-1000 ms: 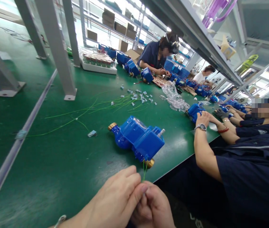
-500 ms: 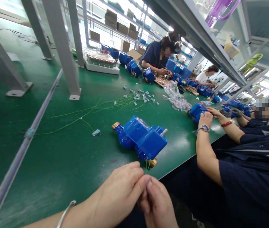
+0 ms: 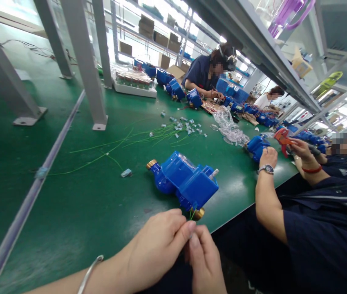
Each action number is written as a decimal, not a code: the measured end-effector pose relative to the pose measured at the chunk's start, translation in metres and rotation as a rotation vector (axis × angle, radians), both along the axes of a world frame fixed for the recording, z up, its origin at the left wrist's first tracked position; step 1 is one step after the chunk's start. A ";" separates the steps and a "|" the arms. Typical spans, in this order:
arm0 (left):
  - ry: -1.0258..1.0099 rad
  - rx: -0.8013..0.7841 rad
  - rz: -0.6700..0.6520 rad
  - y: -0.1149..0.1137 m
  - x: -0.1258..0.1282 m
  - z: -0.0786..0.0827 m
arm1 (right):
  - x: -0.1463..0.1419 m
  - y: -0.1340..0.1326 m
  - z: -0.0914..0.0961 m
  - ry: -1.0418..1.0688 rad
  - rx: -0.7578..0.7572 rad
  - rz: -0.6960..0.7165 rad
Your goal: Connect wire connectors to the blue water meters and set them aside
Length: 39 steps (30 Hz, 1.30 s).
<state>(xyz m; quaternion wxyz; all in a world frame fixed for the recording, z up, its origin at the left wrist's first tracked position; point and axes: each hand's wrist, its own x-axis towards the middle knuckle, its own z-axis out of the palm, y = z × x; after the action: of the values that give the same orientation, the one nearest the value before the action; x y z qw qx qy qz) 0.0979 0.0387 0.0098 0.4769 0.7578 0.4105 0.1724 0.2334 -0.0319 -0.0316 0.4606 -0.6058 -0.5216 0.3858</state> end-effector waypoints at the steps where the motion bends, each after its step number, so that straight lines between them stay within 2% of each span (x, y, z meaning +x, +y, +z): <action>1: 0.004 -0.019 0.004 0.001 0.000 -0.001 | 0.001 -0.001 -0.002 -0.218 0.149 -0.032; 3: 0.003 -0.041 0.008 0.002 0.002 -0.003 | 0.004 -0.002 -0.004 -0.508 0.367 -0.071; 4: -0.005 -0.041 0.009 0.001 0.004 -0.004 | 0.005 -0.002 -0.005 -0.524 0.387 -0.068; 5: -0.018 -0.032 0.009 0.000 0.005 -0.004 | 0.006 0.000 -0.004 -0.449 0.341 -0.057; 6: -0.030 -0.011 0.014 0.000 0.006 -0.004 | 0.007 0.002 -0.003 -0.301 0.232 -0.036; 8: -0.039 0.038 0.024 -0.001 0.006 -0.004 | 0.007 0.006 0.000 0.068 -0.056 0.026; 9: -0.037 0.054 0.023 0.000 0.006 -0.003 | 0.006 0.008 0.001 0.186 -0.151 0.054; 10: -0.032 0.057 0.019 0.002 0.006 -0.003 | 0.006 0.008 0.002 0.212 -0.193 0.062; 11: -0.026 0.050 0.016 0.003 0.005 -0.002 | 0.007 0.008 0.002 0.142 -0.168 0.054; 12: -0.022 0.038 0.014 0.005 0.005 -0.002 | 0.007 0.008 0.001 -0.005 -0.078 0.038; 15: -0.013 -0.014 0.015 0.008 0.005 -0.001 | 0.011 0.006 -0.003 -0.507 0.307 -0.005; 16: -0.014 -0.027 0.018 0.008 0.006 -0.001 | 0.012 0.006 -0.004 -0.577 0.382 -0.011; 17: -0.017 -0.035 0.019 0.007 0.006 -0.001 | 0.013 0.007 -0.004 -0.566 0.388 -0.009; 18: -0.024 -0.034 0.023 0.006 0.007 -0.001 | 0.013 0.008 -0.003 -0.471 0.310 -0.004; 21: -0.043 -0.004 0.045 0.005 0.008 0.000 | 0.010 0.013 0.001 0.070 -0.130 0.031; 22: -0.047 0.000 0.047 0.005 0.008 0.000 | 0.009 0.014 0.002 0.172 -0.215 0.032; 23: -0.049 -0.001 0.049 0.006 0.008 0.000 | 0.008 0.014 0.003 0.173 -0.224 0.028; 24: -0.052 -0.007 0.049 0.007 0.007 0.000 | 0.008 0.013 0.002 0.073 -0.158 0.023; 27: -0.063 -0.042 0.040 0.011 0.007 -0.001 | 0.012 0.010 -0.003 -0.479 0.247 -0.011; 29: -0.060 -0.067 0.045 0.011 0.008 -0.002 | 0.015 0.011 -0.006 -0.672 0.411 -0.002; 30: -0.059 -0.070 0.051 0.011 0.009 -0.003 | 0.015 0.012 -0.006 -0.653 0.401 0.016; 31: -0.059 -0.066 0.058 0.011 0.010 -0.003 | 0.015 0.015 -0.006 -0.548 0.324 0.035; 34: -0.068 -0.028 0.082 0.010 0.011 -0.005 | 0.009 0.021 -0.001 0.075 -0.101 0.016; 35: -0.073 -0.020 0.086 0.011 0.011 -0.006 | 0.006 0.022 0.001 0.247 -0.209 -0.011; 36: -0.078 -0.017 0.088 0.011 0.011 -0.007 | 0.004 0.022 0.002 0.327 -0.255 -0.034; 37: -0.086 -0.018 0.086 0.012 0.011 -0.008 | 0.003 0.022 0.002 0.297 -0.244 -0.044; 39: -0.114 -0.030 0.066 0.015 0.010 -0.009 | 0.005 0.019 0.001 -0.024 -0.076 -0.029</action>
<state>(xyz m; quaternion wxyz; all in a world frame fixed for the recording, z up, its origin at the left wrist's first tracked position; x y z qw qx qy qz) 0.1075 0.0533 0.0008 0.5048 0.7256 0.4101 0.2248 0.2382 -0.0125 -0.0310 0.4363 -0.6351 -0.5032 0.3912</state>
